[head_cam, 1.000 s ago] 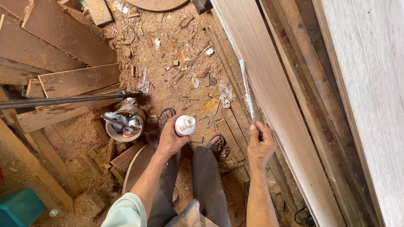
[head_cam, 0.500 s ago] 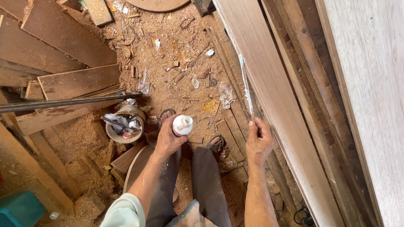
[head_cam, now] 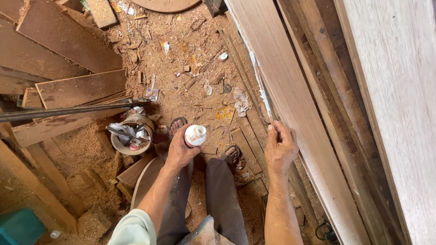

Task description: Applying and spreading wood glue along the edge of a wooden board using a bottle and a stick.

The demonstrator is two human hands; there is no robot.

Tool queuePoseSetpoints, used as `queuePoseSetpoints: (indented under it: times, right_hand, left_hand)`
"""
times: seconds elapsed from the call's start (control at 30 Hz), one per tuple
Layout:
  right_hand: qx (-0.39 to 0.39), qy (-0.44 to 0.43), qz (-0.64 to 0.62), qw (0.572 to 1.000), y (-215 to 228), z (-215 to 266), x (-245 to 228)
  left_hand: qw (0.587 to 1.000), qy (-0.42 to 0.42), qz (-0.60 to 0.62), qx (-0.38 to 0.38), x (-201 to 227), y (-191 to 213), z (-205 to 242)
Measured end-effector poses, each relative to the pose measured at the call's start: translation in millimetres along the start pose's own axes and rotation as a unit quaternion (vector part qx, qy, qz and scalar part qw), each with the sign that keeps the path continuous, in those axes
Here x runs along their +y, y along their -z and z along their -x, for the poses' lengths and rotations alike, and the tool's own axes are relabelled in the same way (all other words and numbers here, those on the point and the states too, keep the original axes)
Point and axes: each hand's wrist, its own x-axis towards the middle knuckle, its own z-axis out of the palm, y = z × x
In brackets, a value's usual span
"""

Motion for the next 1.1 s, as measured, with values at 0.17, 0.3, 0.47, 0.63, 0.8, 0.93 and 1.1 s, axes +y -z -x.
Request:
queuePoseSetpoints:
  times: [0.17, 0.3, 0.47, 0.63, 0.8, 0.93, 1.1]
  right_hand:
    - [-0.001, -0.003, 0.002, 1.0, 7.2, 7.3, 10.6]
    - [-0.006, -0.009, -0.007, 1.0, 18.2, 18.4, 23.9]
    - [0.015, 0.001, 0.022, 1.0, 24.9, 27.3, 32.6]
    - [0.019, 0.014, 0.048, 0.999, 29.0, 32.5, 40.3]
    - [0.014, 0.003, 0.043, 0.999, 40.9, 40.3, 37.1]
    - [0.025, 0.009, 0.046, 0.999, 43.3, 44.5, 42.7]
    - [0.037, 0.036, 0.073, 0.996, 40.6, 39.7, 53.3]
  left_hand:
    - [1.0, -0.004, -0.002, -0.006, 0.5, -2.7, 2.9]
    - [1.0, 0.005, -0.011, -0.008, -2.9, -6.6, 6.3]
    - [1.0, 0.006, -0.01, -0.016, -0.9, -11.0, 9.3]
    - [1.0, 0.004, -0.014, -0.018, -0.7, -18.5, 12.4]
    - [1.0, 0.007, -0.013, -0.023, -2.3, -21.1, 13.7]
    - [1.0, 0.001, -0.018, -0.017, -2.9, -23.9, 14.9]
    - [1.0, -0.004, -0.015, -0.021, -1.9, -30.8, 16.7]
